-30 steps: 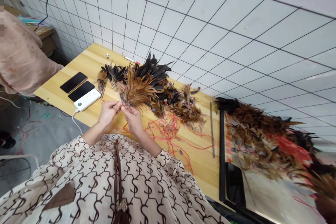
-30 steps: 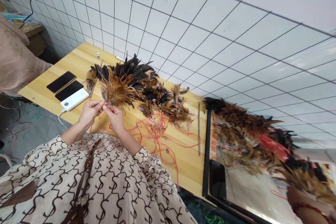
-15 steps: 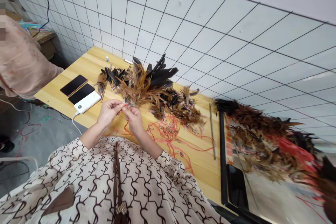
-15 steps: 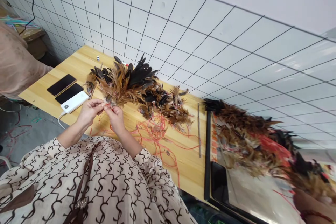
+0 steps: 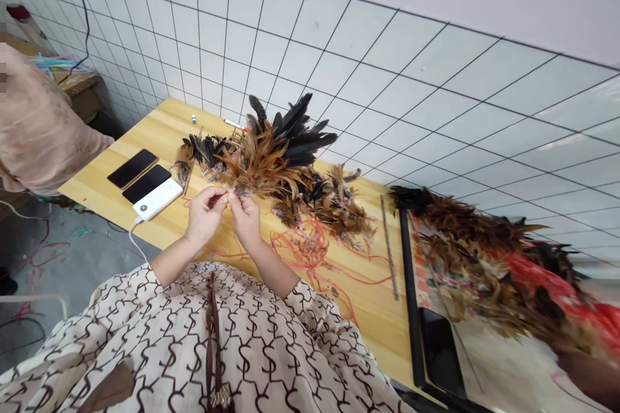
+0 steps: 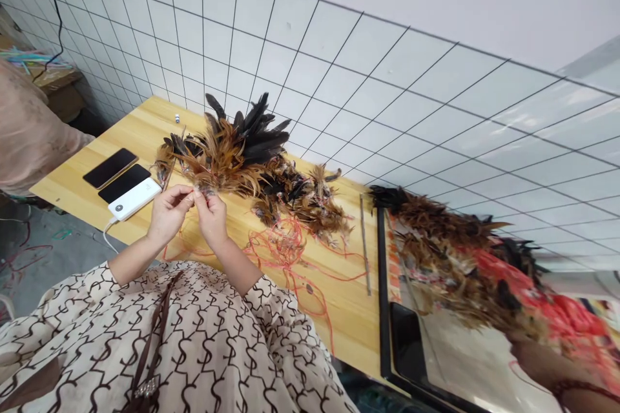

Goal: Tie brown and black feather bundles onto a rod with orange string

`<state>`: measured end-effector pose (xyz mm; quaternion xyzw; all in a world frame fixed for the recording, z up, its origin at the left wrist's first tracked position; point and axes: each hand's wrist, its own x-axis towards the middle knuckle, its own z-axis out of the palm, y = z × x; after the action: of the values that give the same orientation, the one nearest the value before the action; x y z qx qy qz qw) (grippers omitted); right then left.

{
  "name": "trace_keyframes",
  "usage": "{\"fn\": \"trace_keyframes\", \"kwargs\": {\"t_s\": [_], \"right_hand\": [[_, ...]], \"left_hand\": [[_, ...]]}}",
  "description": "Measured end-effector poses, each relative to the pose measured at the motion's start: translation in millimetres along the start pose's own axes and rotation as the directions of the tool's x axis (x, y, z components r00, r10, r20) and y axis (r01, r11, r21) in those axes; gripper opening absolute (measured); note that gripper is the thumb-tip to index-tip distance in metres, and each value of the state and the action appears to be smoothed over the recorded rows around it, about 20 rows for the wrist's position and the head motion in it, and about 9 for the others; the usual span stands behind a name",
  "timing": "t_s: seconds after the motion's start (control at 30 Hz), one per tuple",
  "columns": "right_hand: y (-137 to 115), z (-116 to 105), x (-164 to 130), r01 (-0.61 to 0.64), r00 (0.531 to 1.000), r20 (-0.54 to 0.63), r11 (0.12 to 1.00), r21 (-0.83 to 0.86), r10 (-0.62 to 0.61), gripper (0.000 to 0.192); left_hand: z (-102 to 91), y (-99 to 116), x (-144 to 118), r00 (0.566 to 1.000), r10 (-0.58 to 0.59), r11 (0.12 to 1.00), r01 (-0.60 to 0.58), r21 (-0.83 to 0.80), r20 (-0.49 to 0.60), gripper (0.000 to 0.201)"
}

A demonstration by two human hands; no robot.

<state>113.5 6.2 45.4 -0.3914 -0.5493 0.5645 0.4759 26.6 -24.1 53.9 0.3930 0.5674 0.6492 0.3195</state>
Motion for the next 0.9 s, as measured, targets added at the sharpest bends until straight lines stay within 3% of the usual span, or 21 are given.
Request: {"fn": "trace_keyframes", "kwargs": {"t_s": [0.17, 0.4, 0.9], "right_hand": [[-0.4, -3.9, 1.8, 0.072, 0.997, -0.031, 0.991, -0.110, -0.075, 0.034], [3.1, -7.8, -0.3, 0.090, 0.995, -0.025, 0.987, -0.130, -0.094, 0.037], [-7.3, -16.8, -1.8, 0.077, 0.994, -0.072, 0.997, -0.001, -0.077, 0.044]], "left_hand": [[3.5, -3.3, -3.2, 0.984, 0.181, 0.975, -0.179, 0.133, -0.002, 0.014], [5.5, -7.0, -4.4, 0.931, 0.360, 0.899, -0.364, 0.242, 0.062, 0.016], [15.1, -5.7, -10.8, 0.909, 0.410, 0.881, -0.417, 0.222, 0.080, 0.024]]}}
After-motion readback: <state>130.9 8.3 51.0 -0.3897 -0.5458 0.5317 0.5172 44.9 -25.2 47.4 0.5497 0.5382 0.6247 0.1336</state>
